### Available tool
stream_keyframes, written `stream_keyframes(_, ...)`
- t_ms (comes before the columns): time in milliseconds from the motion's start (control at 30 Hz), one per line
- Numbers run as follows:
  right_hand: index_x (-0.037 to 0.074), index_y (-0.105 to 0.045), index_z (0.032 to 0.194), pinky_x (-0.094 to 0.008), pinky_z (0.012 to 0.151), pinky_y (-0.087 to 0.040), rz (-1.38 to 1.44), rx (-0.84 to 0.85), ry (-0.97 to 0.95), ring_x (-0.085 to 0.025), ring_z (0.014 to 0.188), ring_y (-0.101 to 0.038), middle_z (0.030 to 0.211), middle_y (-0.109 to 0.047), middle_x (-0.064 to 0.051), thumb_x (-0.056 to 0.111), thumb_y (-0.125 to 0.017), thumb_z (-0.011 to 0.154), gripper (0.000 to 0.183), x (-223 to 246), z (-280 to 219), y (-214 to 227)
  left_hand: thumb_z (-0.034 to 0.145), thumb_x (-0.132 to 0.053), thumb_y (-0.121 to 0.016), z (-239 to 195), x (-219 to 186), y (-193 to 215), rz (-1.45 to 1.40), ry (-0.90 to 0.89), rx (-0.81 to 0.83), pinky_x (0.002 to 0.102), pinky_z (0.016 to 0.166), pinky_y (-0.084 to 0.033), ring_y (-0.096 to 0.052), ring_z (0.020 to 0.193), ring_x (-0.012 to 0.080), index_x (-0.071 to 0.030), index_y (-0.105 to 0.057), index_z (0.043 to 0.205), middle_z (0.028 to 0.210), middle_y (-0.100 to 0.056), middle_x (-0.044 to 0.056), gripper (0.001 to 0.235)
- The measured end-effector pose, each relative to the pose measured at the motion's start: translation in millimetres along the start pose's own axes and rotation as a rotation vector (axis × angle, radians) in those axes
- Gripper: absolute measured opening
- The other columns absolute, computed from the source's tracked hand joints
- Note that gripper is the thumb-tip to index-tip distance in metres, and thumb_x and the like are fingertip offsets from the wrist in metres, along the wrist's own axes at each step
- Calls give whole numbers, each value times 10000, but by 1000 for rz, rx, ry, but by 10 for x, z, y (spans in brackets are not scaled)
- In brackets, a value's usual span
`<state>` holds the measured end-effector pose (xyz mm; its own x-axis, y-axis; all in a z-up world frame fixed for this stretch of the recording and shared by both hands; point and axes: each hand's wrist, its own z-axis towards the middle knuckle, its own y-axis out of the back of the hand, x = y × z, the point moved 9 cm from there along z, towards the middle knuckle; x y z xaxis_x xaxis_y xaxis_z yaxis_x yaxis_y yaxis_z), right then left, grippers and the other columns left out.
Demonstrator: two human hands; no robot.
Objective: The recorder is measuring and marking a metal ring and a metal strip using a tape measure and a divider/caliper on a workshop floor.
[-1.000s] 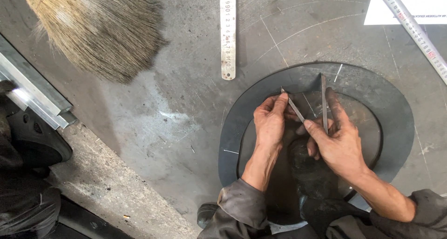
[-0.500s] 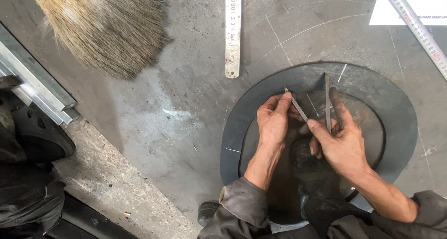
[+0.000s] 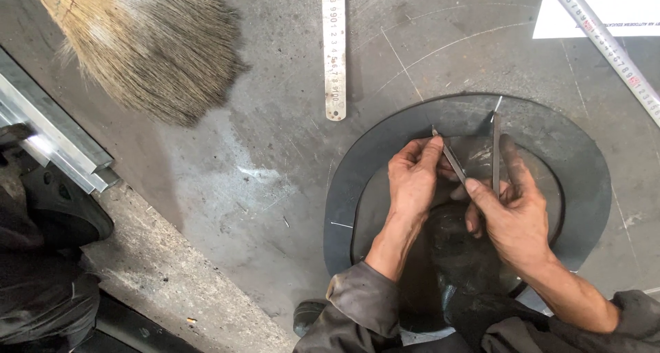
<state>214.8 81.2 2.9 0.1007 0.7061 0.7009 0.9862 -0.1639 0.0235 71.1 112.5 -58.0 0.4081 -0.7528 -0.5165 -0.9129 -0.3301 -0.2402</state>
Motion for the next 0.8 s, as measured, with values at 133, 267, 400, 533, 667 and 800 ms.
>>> stream_keyframes(133, 31, -83, 1685, -267, 397, -453, 12, 18, 10, -140, 506, -592, 860, -700, -143, 17, -567, 983, 853, 13, 6, -17, 1049, -201, -606, -5, -16, -16, 26, 14, -4, 278, 642, -556, -661, 683, 133, 48, -679, 1089, 820, -697, 74, 261)
stream_keyframes(267, 18, -92, 1692, -265, 398, -449, 39, 15, 17, -140, 506, -588, 874, -693, -148, 15, -565, 985, 851, 12, 0, -7, 1046, -200, -615, 3, -2, -19, 24, 12, -4, 278, 629, -548, -652, 673, 135, 51, -680, 1097, 811, -690, 70, 264)
stream_keyframes(400, 10, -83, 1688, -267, 396, -444, 49, 7, -5, -144, 495, -580, 871, -699, -161, 10, -563, 985, 851, -8, 8, 0, 1043, -201, -622, 25, 27, -7, 20, 6, -6, 276, 622, -544, -650, 663, 138, 56, -680, 1100, 801, -689, 70, 269)
stream_keyframes(533, 14, -79, 1676, -277, 385, -438, 20, -3, -40, -156, 486, -581, 866, -700, -173, 13, -559, 983, 843, -3, 17, 0, 1040, -203, -626, 38, 39, -1, 23, 11, -15, 276, 614, -540, -646, 655, 138, 56, -685, 1096, 797, -689, 70, 272)
stream_keyframes(667, 57, -114, 1690, -292, 406, -460, 90, -25, -102, -178, 507, -609, 858, -706, -171, 88, -506, 1020, 776, -103, 41, 53, 1034, -205, -630, 47, 30, 1, 21, 19, -21, 274, 616, -542, -647, 660, 134, 56, -689, 1087, 808, -694, 68, 272)
stream_keyframes(800, 82, -200, 1711, -294, 486, -491, 144, -47, -173, -193, 583, -642, 841, -700, -170, 140, -468, 1067, 700, -222, 66, 150, 1031, -206, -635, 76, 27, 7, 12, 4, -16, 278, 616, -549, -648, 673, 132, 56, -693, 1067, 811, -695, 68, 271)
